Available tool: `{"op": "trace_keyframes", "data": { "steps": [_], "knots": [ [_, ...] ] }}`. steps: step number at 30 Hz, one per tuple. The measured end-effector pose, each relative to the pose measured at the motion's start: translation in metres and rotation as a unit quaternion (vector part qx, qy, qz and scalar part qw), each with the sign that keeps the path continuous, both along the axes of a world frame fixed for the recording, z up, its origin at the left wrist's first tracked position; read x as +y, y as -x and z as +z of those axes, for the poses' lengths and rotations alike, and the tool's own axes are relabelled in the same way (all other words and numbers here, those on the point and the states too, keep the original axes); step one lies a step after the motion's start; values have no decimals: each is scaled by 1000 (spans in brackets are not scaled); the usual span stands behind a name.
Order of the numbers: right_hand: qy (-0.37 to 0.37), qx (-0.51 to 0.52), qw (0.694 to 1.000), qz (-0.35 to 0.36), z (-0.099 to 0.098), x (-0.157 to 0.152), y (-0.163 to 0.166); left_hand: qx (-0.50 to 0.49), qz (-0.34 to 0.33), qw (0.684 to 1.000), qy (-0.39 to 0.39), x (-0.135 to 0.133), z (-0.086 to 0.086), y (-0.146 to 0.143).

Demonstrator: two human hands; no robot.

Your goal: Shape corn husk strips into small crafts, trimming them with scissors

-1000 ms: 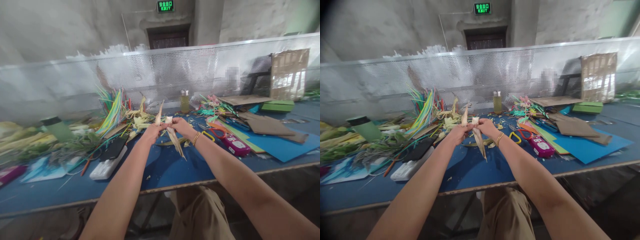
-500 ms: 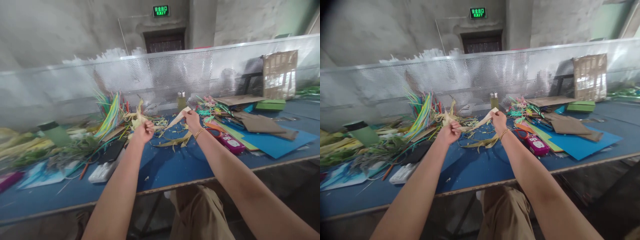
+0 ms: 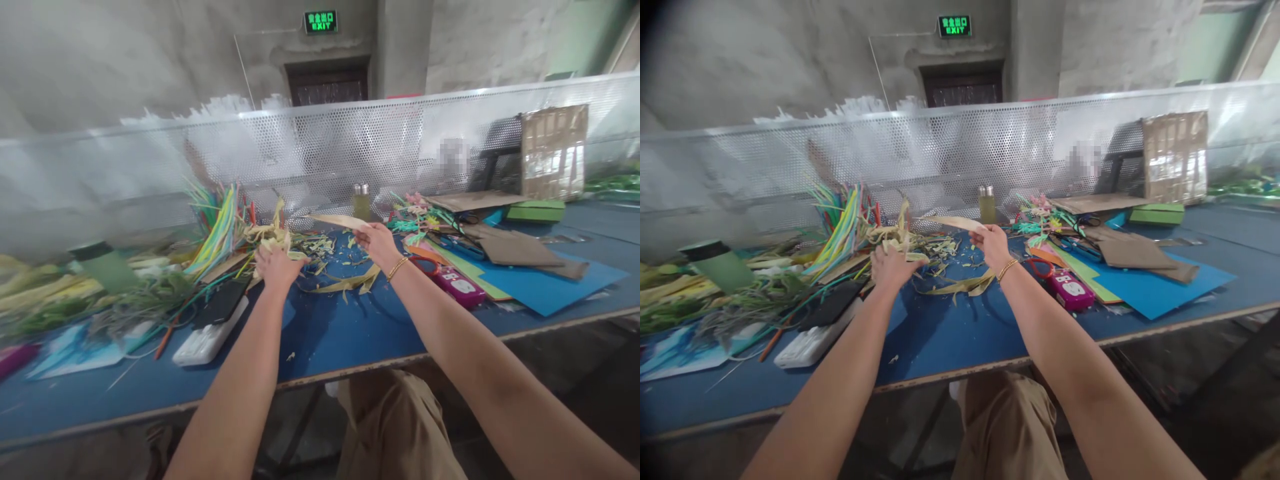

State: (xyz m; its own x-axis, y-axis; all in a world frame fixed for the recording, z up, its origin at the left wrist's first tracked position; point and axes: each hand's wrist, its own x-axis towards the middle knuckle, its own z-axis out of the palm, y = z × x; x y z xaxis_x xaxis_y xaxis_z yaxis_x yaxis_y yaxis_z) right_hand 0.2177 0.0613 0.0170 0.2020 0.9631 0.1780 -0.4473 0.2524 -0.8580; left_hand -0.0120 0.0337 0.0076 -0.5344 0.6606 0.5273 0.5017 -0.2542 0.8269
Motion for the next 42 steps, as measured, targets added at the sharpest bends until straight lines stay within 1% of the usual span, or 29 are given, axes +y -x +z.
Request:
{"op": "trace_keyframes", "data": {
  "steps": [1,2,3,5,6,8,9,11,12,14,17,19,24,27,31,35,37,39,40,41,42],
  "knots": [
    [-4,11,1000,25,-1,-3,6,24,-26,999,-7,-1,0,-7],
    [-12,18,999,47,-2,-7,12,36,-76,997,-2,-2,-1,-14],
    [-23,20,997,69,-3,-10,17,25,-131,991,13,-4,-1,-20],
    [-38,-4,993,112,-8,-16,27,-38,-259,964,37,-5,-2,-33],
    [-42,-39,990,128,-10,-18,32,-70,-298,951,33,-4,-3,-38],
    [-58,-161,976,132,-15,-22,38,-142,-315,938,25,-2,-7,-44],
    [-74,-237,962,116,-17,-22,40,-179,-310,933,25,1,-8,-44],
    [-111,-367,921,70,-19,-23,41,-250,-292,923,30,6,-10,-40],
    [-126,-408,903,56,-19,-23,41,-279,-283,917,29,9,-10,-36],
    [-134,-442,885,65,-18,-23,39,-331,-252,909,9,13,-9,-26],
    [-128,-450,876,119,-15,-26,37,-386,-195,902,-22,15,-3,-12],
    [-122,-445,875,146,-14,-28,36,-405,-173,898,-25,13,2,-5],
    [-74,-383,893,222,-14,-29,38,-437,-155,886,-16,9,8,6],
    [-62,-374,890,253,-13,-28,36,-454,-147,879,-17,10,9,10],
    [-98,-406,880,226,-7,-29,28,-468,-167,867,-34,11,10,9],
    [-117,-440,866,207,2,-31,21,-455,-180,871,-42,9,11,4],
    [-124,-457,857,204,5,-29,14,-452,-179,873,-39,8,12,7],
    [-125,-496,840,182,8,-24,0,-464,-163,870,-45,8,15,19],
    [-117,-518,833,156,9,-20,-8,-481,-139,864,-54,7,17,27],
    [-104,-534,830,118,10,-16,-17,-492,-115,861,-62,8,18,35],
    [-80,-528,842,71,11,-12,-26,-484,-82,867,-82,8,20,42]
  ]
}}
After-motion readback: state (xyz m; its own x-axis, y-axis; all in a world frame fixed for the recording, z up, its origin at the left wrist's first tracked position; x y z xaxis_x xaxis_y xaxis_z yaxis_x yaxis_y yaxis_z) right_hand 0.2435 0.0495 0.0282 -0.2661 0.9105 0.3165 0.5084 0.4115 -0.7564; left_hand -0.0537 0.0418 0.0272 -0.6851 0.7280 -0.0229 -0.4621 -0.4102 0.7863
